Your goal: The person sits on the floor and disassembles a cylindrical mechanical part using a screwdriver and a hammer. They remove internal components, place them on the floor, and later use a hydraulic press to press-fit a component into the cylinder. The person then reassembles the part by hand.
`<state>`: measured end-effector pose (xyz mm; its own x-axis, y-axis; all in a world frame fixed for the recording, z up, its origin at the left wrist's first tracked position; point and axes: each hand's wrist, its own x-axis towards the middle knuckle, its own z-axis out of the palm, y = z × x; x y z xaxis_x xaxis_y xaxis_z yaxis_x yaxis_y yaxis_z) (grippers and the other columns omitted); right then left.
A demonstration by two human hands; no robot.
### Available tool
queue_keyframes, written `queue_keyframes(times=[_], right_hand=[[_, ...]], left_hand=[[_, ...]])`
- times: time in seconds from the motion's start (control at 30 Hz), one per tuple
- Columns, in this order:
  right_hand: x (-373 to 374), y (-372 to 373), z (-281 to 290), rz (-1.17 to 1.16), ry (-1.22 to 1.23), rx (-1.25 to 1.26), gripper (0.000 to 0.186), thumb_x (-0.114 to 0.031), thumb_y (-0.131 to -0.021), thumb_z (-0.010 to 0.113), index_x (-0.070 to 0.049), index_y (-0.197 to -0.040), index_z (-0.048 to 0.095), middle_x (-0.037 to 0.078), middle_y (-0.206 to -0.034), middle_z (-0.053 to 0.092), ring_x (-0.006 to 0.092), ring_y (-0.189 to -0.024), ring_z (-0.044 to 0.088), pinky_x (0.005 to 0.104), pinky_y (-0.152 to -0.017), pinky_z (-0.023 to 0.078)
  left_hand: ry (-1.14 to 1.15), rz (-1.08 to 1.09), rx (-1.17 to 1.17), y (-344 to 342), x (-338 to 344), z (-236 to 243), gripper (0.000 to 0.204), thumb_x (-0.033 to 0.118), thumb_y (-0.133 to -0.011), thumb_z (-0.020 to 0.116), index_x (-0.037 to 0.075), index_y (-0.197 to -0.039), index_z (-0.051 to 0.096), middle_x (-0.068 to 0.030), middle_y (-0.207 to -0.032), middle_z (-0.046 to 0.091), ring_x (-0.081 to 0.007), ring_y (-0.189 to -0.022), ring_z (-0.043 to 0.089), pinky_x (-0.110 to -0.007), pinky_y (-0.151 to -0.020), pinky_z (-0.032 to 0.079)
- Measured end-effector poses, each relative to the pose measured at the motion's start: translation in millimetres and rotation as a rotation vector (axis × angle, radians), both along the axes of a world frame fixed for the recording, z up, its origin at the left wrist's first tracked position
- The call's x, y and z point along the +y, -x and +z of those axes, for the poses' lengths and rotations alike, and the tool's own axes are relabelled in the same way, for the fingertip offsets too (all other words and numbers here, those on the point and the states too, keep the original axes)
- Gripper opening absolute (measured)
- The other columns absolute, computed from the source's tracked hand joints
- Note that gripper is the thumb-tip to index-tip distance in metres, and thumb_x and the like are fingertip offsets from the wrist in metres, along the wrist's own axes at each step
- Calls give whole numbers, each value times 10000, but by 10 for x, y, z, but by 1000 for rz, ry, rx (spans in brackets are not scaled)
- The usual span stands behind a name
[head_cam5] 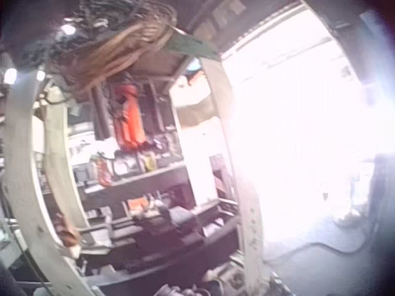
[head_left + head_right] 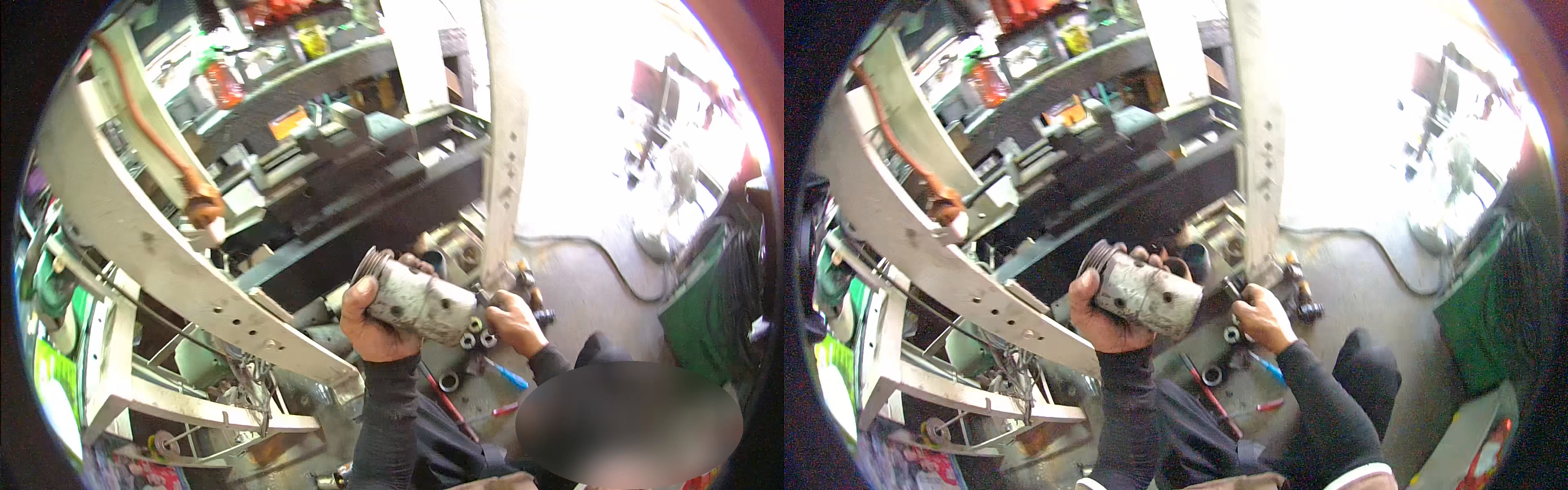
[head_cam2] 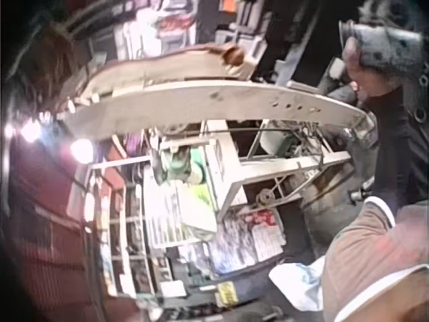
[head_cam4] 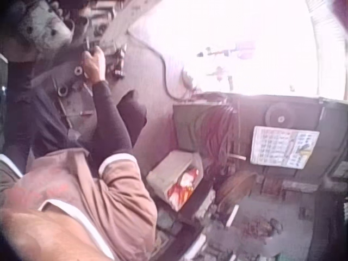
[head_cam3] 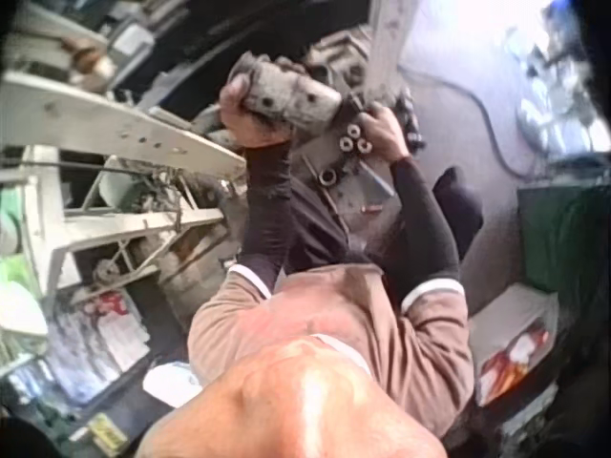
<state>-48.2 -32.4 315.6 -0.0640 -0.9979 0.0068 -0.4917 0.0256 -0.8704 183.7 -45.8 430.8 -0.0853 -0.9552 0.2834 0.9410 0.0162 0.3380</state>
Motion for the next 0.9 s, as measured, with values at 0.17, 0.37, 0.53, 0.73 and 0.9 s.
queue_keyframes(times=[0.17,0.37,0.53,0.73,0.9], right_hand=[[-143,-80,1345,195,161,-475,182,-131,-873,598,37,-939,576,92,-784,601,178,-706,592,338,-647,498],[-832,151,2137,314,313,-414,200,-43,-893,583,41,-1075,602,69,-879,687,126,-739,645,272,-651,515],[-1506,282,2439,500,504,-412,282,-53,-902,677,68,-1155,648,115,-996,723,158,-931,696,317,-856,550],[-2092,298,2939,612,883,-204,290,-43,-880,763,34,-1151,693,67,-1000,660,165,-935,669,316,-906,532],[-2500,112,3227,770,767,-406,290,-39,-895,760,31,-1164,678,65,-993,706,112,-909,657,297,-845,545]], left_hand=[[316,386,-358,-71,-504,1097,486,225,-776,734,-28,-1187,676,-187,-1067,713,-315,-960,700,-443,-887,580],[569,766,-883,-457,-1545,2031,317,196,-831,700,-37,-1046,703,-148,-964,742,-261,-858,737,-412,-835,611],[477,714,-968,-667,-2125,2227,390,220,-800,748,-24,-1096,676,-128,-940,731,-256,-825,733,-408,-789,616],[352,809,-1007,-624,-2479,2194,376,161,-706,831,50,-1054,738,-36,-968,734,-184,-872,689,-350,-856,546],[226,743,-1082,-834,-2712,2085,365,210,-701,803,55,-1025,730,-44,-949,733,-175,-842,694,-347,-810,558]])
